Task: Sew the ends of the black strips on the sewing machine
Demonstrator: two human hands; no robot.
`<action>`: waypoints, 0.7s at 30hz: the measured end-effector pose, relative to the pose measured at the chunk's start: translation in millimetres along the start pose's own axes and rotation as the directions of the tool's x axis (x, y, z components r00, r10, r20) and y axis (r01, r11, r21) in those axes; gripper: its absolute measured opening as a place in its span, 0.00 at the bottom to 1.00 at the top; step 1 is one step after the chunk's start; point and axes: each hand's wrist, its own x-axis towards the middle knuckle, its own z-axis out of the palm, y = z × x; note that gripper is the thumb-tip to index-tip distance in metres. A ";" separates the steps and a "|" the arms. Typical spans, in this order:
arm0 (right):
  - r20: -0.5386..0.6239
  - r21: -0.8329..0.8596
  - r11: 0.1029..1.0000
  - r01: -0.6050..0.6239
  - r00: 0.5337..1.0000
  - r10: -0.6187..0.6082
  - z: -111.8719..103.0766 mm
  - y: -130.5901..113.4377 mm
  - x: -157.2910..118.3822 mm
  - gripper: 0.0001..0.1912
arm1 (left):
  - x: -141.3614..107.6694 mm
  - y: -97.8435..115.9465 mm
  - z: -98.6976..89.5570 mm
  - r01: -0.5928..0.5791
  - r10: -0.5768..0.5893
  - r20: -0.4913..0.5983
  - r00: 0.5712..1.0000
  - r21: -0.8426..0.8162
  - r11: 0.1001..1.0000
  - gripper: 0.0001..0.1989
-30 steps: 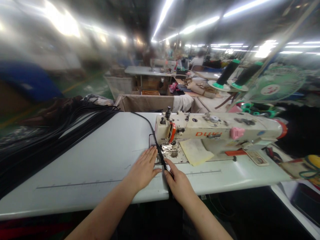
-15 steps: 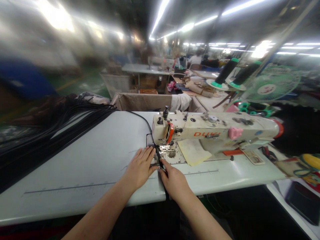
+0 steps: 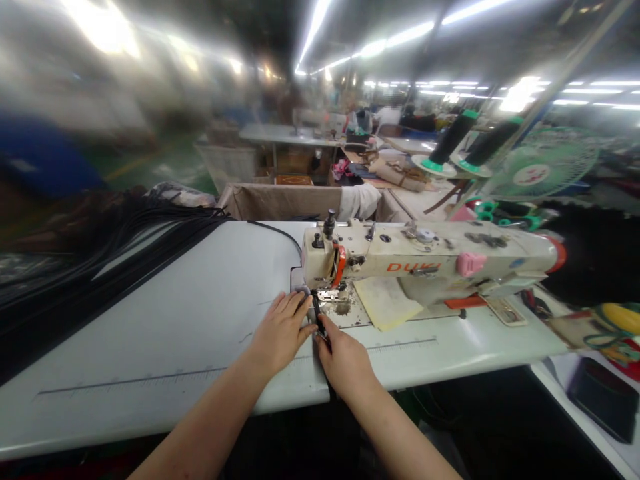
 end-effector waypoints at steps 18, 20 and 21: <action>-0.022 0.000 1.000 -0.002 1.000 0.002 1.3 -2.6 2.9 0.26 | 0.6 -1.5 1.3 0.030 -0.029 0.012 0.999 -0.031 0.999 0.29; -0.027 0.000 1.000 -0.002 1.000 0.002 0.9 -3.5 2.6 0.26 | 0.6 -1.4 0.7 0.029 -0.028 0.014 0.999 -0.029 0.999 0.29; -0.030 -0.003 1.000 -0.001 1.000 0.001 0.6 -4.2 2.1 0.27 | 0.7 -1.2 0.2 0.029 -0.029 0.017 0.999 -0.026 0.999 0.29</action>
